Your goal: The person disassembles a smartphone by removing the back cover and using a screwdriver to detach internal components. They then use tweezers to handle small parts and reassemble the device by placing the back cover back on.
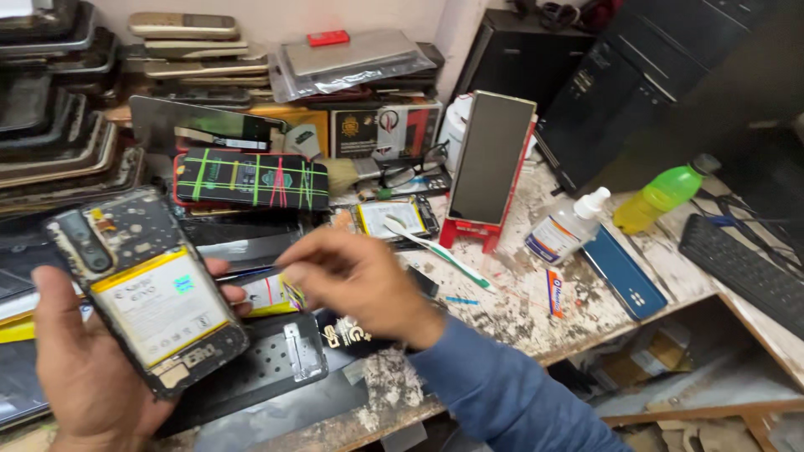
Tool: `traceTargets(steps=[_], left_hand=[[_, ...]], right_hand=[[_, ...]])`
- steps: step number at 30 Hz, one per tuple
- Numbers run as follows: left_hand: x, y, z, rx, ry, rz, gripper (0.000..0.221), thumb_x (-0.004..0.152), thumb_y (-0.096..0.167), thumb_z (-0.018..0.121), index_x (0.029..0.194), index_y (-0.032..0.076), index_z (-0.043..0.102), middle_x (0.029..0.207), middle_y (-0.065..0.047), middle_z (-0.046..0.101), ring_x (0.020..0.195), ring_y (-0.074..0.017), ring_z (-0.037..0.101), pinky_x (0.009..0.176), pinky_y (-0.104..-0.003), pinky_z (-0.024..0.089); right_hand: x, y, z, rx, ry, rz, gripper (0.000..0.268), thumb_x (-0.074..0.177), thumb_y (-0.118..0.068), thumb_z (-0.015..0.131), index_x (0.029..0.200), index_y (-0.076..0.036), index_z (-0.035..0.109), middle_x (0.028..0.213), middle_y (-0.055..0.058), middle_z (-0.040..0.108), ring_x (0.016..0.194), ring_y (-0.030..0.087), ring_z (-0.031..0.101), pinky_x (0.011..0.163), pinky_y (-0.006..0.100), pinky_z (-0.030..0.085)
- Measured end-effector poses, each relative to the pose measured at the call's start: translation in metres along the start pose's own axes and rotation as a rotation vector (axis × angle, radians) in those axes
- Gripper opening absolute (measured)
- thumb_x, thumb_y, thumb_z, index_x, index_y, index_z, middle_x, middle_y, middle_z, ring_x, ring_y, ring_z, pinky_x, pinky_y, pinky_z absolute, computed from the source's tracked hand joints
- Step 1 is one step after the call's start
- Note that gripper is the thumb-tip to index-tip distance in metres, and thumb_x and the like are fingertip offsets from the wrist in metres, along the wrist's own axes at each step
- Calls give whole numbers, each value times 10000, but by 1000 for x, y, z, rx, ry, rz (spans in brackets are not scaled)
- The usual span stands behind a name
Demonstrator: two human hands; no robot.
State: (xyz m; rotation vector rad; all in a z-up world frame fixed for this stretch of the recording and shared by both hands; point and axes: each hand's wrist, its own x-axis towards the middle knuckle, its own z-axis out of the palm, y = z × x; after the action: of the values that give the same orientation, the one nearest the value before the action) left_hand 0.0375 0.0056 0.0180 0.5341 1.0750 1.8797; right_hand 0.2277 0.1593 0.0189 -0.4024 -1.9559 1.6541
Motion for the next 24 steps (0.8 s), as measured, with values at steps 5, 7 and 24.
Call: traceTargets(steps=[5,7,24], left_hand=[[-1,-3,-4,38,-16,22,1035,948,825,211,1511,6,499,1303,-277,627,1073,-438,651,925,-598,542],[0,-4,-4,50,-41,32,1033,940,829,213,1536,30,485,1312,-285,634,1081,-440,655,926,-598,545],[5,-13,2,-117,-252,11,946,956,782,203,1318,-12,568,1131,-268,685,925,-361,721,795,-510,615]], right_hand=[[-38,-32,-78,-571,240,-67,152,952,-166,727,1032,-39,752,864,10,732,731,91,653,652,278,546],[-47,-35,-88,-830,242,58,148,905,-182,738,986,-61,768,832,42,735,690,158,665,628,327,549],[-83,-10,-47,-1207,82,-5,202,810,-204,734,962,-77,693,919,114,657,895,325,656,766,437,531]])
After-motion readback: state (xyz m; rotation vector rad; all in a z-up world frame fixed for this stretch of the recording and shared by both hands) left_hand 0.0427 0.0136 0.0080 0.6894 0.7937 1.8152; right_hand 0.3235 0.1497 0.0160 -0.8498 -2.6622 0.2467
